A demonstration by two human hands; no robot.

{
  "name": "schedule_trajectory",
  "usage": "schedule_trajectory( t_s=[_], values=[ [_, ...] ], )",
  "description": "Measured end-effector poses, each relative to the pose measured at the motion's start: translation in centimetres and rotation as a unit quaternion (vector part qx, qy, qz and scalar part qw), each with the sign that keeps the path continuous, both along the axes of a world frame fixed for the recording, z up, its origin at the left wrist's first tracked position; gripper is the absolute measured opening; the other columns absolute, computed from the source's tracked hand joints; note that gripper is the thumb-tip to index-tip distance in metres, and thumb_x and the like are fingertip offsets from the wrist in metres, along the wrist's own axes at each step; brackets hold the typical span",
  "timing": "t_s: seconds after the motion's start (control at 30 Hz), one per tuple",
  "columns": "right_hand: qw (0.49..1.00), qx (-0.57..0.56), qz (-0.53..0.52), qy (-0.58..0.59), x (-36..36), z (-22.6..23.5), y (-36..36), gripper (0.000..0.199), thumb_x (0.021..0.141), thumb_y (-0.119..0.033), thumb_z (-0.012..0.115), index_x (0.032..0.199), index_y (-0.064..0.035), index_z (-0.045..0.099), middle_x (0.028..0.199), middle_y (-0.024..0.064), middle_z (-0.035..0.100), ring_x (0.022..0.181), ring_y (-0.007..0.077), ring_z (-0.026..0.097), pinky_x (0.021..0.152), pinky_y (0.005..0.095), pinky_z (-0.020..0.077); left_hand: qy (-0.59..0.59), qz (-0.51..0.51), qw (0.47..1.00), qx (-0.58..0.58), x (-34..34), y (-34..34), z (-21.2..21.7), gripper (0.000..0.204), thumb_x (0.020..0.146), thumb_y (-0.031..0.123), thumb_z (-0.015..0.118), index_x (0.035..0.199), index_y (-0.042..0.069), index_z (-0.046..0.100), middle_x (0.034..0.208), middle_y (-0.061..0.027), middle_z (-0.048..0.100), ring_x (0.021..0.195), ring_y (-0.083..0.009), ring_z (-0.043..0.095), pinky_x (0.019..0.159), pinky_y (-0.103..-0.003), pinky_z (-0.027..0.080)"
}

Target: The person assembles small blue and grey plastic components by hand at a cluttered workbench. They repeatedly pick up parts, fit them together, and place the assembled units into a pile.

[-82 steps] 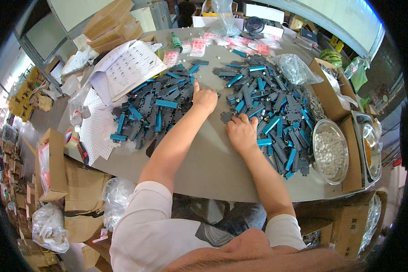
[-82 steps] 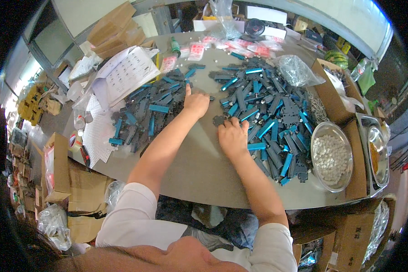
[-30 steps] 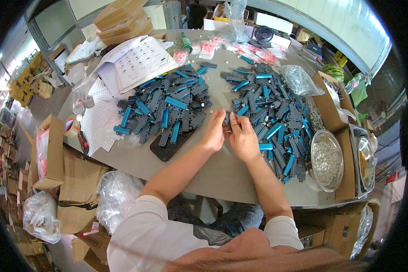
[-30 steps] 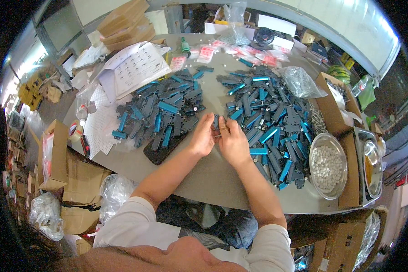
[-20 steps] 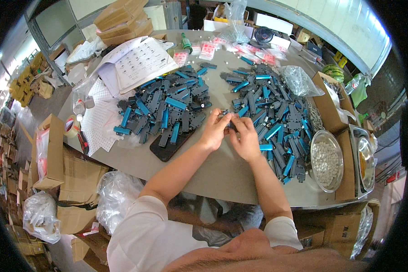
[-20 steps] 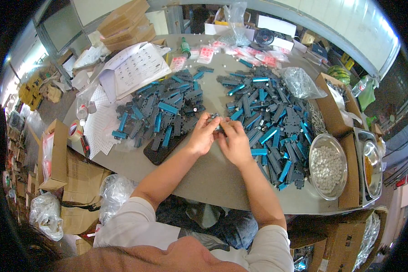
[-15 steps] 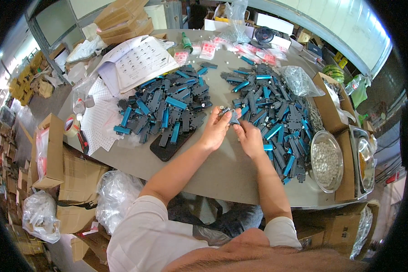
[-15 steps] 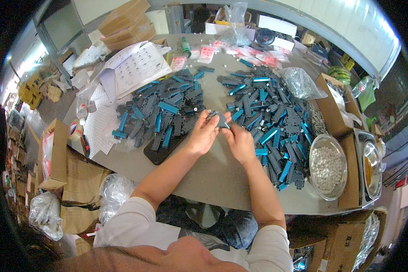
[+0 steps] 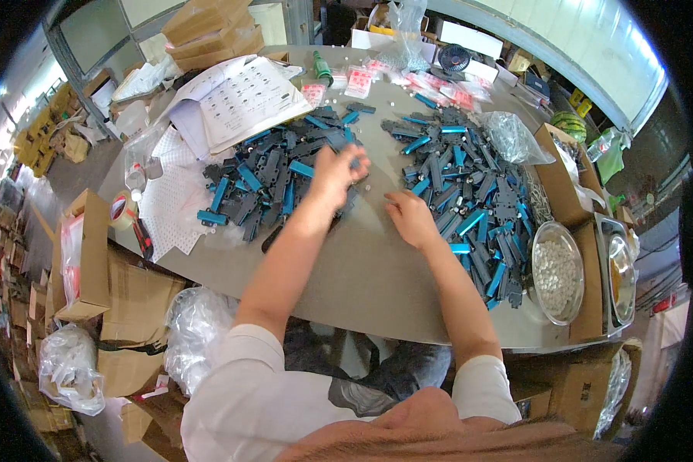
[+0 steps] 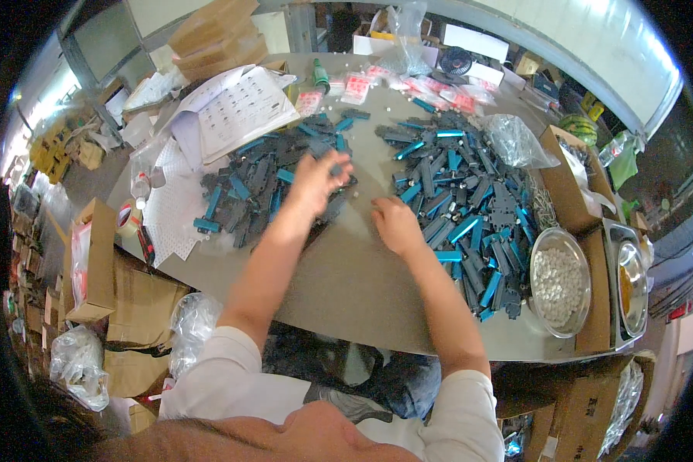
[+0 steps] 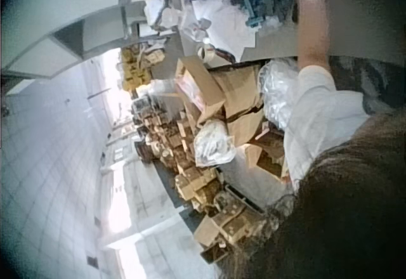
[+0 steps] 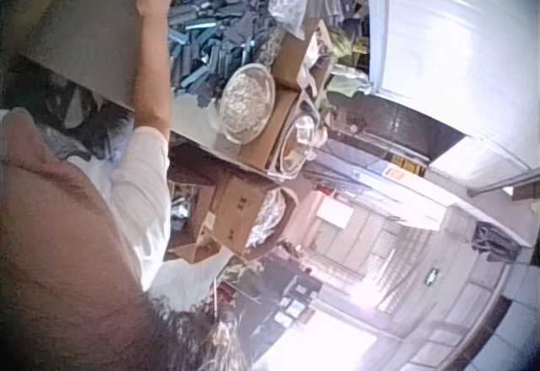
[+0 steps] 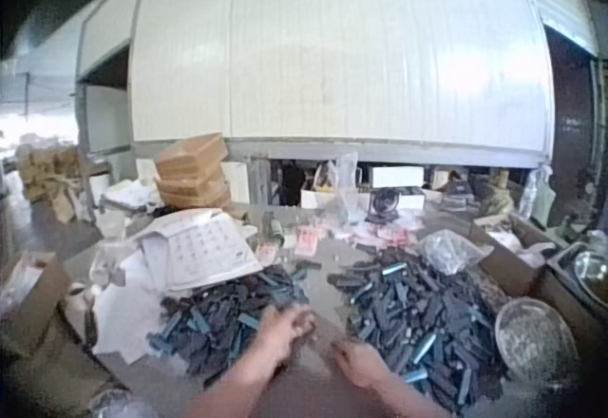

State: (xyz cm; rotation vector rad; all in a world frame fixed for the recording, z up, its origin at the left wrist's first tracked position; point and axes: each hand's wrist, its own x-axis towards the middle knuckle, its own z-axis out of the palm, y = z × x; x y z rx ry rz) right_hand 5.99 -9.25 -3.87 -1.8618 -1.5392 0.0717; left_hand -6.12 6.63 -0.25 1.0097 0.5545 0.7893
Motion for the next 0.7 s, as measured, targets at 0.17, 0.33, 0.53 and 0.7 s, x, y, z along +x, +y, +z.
schedule_trajectory(
  t_s=[0.17,0.33,0.53,0.7],
  values=[
    [0.987,-0.004,0.018,-0.159,-0.9,-2.1,4.8,0.025,0.079,-0.007,0.055,0.103,-0.0036,0.062,0.104,0.0148,0.062,0.094,0.0348,0.061,0.081,0.0421,0.0512,-0.057,0.095,0.994,-0.017,-0.8,4.4,2.3,0.055,0.086,0.003,0.057,0.132,-0.005,0.028,0.104,-0.0127,0.052,0.091,-0.0229,0.057,0.09,-0.039,0.051],
    [0.977,-0.099,-0.015,-0.189,0.7,-2.4,3.7,0.016,0.078,-0.01,0.058,0.091,-0.0083,0.067,0.093,0.0119,0.065,0.081,0.0325,0.065,0.073,0.0416,0.0538,0.027,-0.028,0.995,0.09,-2.6,-0.4,0.9,0.062,0.089,0.016,0.06,0.139,0.002,0.026,0.124,-0.0189,0.053,0.103,-0.024,0.057,0.087,-0.036,0.049],
    [0.992,-0.081,-0.025,-0.095,3.0,1.8,-4.8,0.009,0.074,-0.007,0.062,0.08,-0.0091,0.069,0.084,0.0129,0.063,0.076,0.0333,0.063,0.068,0.0413,0.0517,0.145,-0.108,0.939,0.293,-3.1,-5.3,-0.6,0.039,0.09,0.018,0.06,0.122,0.001,0.046,0.115,-0.0156,0.06,0.102,-0.0207,0.059,0.083,-0.033,0.048],
    [0.953,-0.128,0.003,-0.275,-1.1,0.5,-6.0,0.006,0.071,-0.006,0.057,0.071,-0.0071,0.063,0.086,0.0101,0.06,0.082,0.0269,0.063,0.068,0.0348,0.0543,0.215,-0.072,0.877,0.422,-2.1,-6.7,-1.8,0.027,0.088,0.01,0.057,0.114,0.003,0.053,0.105,-0.0151,0.065,0.094,-0.0251,0.065,0.081,-0.033,0.05]
  ],
)
